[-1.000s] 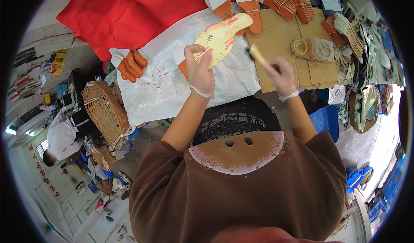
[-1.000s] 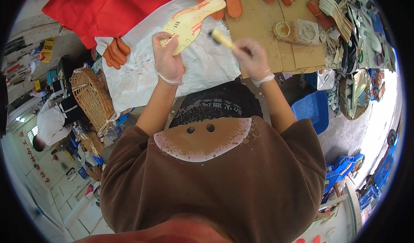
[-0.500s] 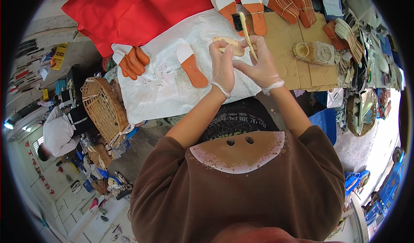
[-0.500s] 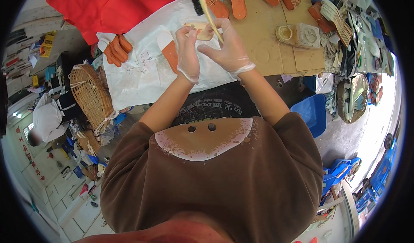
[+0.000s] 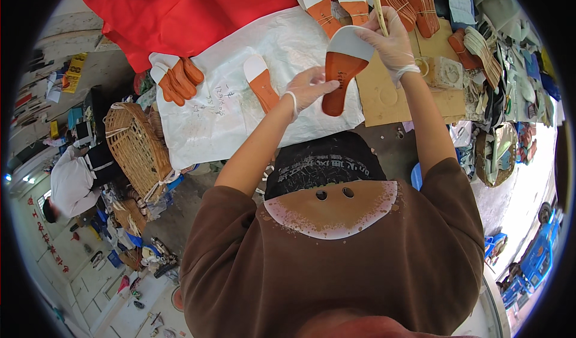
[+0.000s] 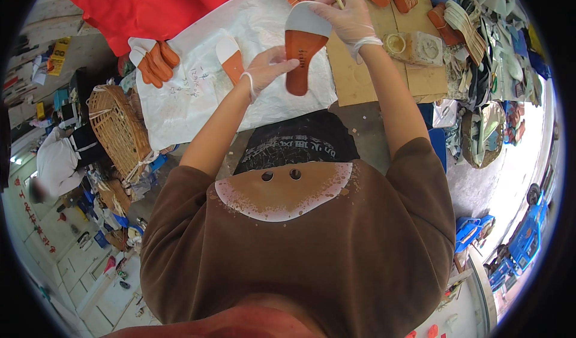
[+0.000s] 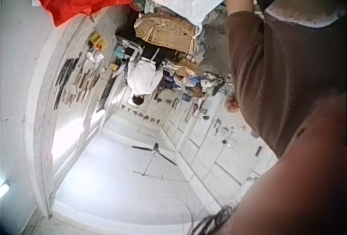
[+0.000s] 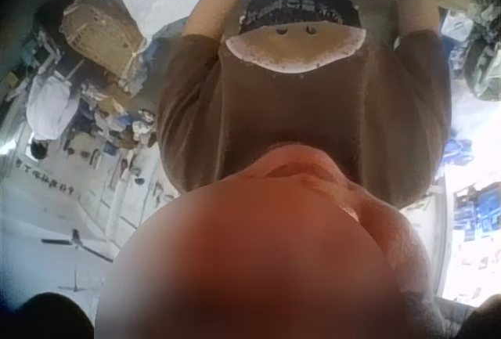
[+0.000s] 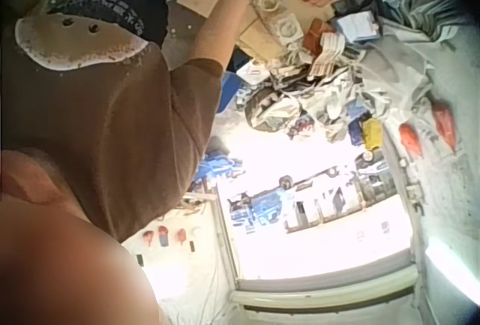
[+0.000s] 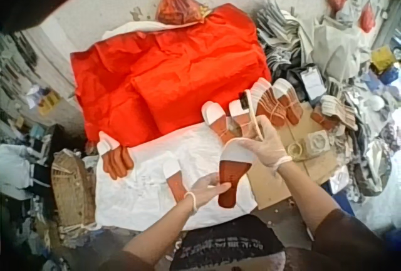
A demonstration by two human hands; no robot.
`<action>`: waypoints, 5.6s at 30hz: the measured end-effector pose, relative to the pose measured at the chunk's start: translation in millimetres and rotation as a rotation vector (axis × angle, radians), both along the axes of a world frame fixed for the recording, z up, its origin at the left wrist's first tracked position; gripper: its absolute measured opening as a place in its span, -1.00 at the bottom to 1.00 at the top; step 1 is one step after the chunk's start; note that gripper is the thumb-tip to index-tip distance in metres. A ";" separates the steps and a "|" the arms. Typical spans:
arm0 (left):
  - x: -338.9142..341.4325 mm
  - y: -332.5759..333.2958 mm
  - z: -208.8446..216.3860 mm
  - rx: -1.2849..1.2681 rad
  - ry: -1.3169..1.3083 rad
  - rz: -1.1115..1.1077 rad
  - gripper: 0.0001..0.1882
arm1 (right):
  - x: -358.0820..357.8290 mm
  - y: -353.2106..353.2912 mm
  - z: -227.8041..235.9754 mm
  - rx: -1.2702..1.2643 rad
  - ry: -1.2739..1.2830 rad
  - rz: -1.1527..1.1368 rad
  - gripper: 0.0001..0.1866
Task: The recorder is applying a liquid adhesive using a small brush to the surface of shoe insoles and bottom components.
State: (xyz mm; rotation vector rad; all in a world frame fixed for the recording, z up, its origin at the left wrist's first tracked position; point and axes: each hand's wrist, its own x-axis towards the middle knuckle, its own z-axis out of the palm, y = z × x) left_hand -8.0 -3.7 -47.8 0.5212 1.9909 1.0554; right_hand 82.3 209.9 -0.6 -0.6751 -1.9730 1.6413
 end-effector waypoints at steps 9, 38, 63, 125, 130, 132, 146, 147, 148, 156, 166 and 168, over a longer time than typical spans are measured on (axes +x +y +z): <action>-3.9 -6.7 15.2 0.138 -0.608 0.005 -0.60 | 12.0 21.7 7.5 0.307 -0.289 -0.050 -0.71; -25.8 -36.0 18.8 0.142 -0.840 -0.027 -0.66 | 66.6 16.2 -26.6 0.733 -0.514 0.062 -0.80; -38.2 -41.7 57.3 -0.057 -0.423 -0.144 -0.64 | 46.0 7.1 -41.3 0.892 -0.421 -0.032 -0.76; -133.7 -203.1 46.2 0.069 1.362 -0.067 -0.76 | 5.9 -69.4 3.6 -0.401 0.009 0.423 -0.77; -168.4 -276.8 -25.4 -0.186 0.608 0.555 -0.77 | -25.2 -101.9 -20.5 -0.368 -0.189 0.046 -0.71; -191.1 -303.0 -55.0 -0.162 0.500 0.656 -0.74 | -33.0 -110.0 -28.4 -0.350 -0.222 0.082 -0.74; -370.4 -341.1 -164.7 0.140 -0.078 0.872 -0.65 | -83.2 -170.2 -39.9 -0.264 -0.484 0.082 -0.77; -376.6 -336.4 -167.3 0.102 -0.077 0.855 -0.67 | -84.8 -172.7 -39.4 -0.268 -0.483 0.077 -0.77; -379.6 -331.8 -170.0 0.105 -0.084 0.853 -0.67 | -86.9 -174.7 -38.5 -0.273 -0.482 0.072 -0.77; -404.5 -296.2 -178.7 -0.210 0.092 0.666 -0.57 | -102.6 -194.5 -31.5 -0.235 -0.556 0.067 -0.77; -389.8 -253.7 -124.1 -0.867 0.546 0.376 -0.03 | -95.9 -195.8 -32.0 -0.225 -0.607 0.027 -0.77; -381.1 -256.3 -116.3 -0.815 0.768 0.481 -0.17 | -96.2 -196.0 -36.5 -0.198 -0.599 0.023 -0.77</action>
